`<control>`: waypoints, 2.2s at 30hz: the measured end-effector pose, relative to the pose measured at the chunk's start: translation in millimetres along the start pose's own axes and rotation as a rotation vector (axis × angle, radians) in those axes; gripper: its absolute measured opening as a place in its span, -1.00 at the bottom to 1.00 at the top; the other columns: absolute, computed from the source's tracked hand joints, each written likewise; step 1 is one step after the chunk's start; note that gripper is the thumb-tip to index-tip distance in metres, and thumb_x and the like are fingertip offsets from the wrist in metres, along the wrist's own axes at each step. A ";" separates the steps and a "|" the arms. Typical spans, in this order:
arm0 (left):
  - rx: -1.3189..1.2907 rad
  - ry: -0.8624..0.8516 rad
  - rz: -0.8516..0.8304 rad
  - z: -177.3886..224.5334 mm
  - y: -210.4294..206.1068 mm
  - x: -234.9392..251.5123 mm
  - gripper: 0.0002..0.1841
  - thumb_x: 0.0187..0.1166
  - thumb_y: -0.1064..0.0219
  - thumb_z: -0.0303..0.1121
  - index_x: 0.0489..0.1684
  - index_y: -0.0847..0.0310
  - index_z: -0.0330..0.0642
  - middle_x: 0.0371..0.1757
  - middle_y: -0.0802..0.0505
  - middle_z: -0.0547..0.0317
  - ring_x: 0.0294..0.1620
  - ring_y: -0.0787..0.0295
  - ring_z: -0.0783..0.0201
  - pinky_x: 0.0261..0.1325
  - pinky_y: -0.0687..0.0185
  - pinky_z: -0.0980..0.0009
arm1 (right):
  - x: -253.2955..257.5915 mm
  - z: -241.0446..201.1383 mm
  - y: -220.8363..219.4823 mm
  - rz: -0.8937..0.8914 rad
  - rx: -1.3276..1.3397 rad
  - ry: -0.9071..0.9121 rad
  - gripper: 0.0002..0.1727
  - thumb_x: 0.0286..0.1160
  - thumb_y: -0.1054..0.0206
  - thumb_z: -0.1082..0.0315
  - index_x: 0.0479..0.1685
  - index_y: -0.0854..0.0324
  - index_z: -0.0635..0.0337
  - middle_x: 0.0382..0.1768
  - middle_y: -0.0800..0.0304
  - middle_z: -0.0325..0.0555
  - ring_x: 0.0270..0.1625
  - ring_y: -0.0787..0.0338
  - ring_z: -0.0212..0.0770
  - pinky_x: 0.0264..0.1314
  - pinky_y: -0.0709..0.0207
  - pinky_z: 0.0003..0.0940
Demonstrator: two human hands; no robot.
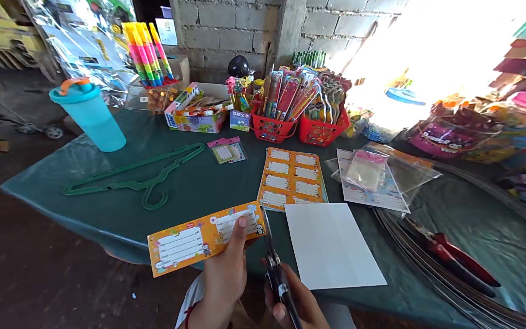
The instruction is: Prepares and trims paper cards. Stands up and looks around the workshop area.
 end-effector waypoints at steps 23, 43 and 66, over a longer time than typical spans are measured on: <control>-0.005 0.001 -0.010 0.9 -1.1 -0.6 -0.82 0.58 -0.33 -0.56 0.06 -0.58 -0.28 -0.05 -0.94 -0.07 -0.05 -0.97 0.07 -0.06 -0.93 0.26 | -2.3 -0.5 1.4 0.046 -0.044 -0.025 -0.17 0.62 -0.28 -0.08 0.44 -0.33 0.65 -0.33 -0.67 -0.30 -0.34 -0.58 -0.69 -0.24 -0.52 -0.71; 0.005 0.009 -0.014 -1.5 -0.1 0.2 -0.80 0.56 -0.37 -0.54 0.07 -0.59 -0.31 -0.05 -0.94 -0.07 -0.07 -0.97 0.10 -0.04 -0.92 0.26 | -2.3 -2.7 1.1 0.058 -0.043 -0.068 -0.20 0.62 -0.30 -0.02 0.44 -0.33 0.67 -0.38 -0.68 -0.31 -0.41 -0.57 -0.68 -0.32 -0.52 -0.70; 0.105 -0.016 -0.146 3.9 5.6 -0.2 -0.66 0.33 -0.49 -0.69 0.03 -0.65 -0.19 -0.13 -0.95 0.17 -0.13 -0.95 0.28 0.01 -0.90 0.32 | -8.5 -3.1 8.1 0.007 0.302 0.035 -0.27 0.64 -0.15 -0.26 0.64 -0.29 0.02 -0.19 -0.74 -0.42 -0.18 -0.71 -0.52 -0.06 -0.64 -0.52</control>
Point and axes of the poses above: each hand's wrist, its own x-axis towards the middle knuckle, its own y-axis out of the back of the hand, z = x × y, the point moved 5 cm from there along x, towards the middle knuckle
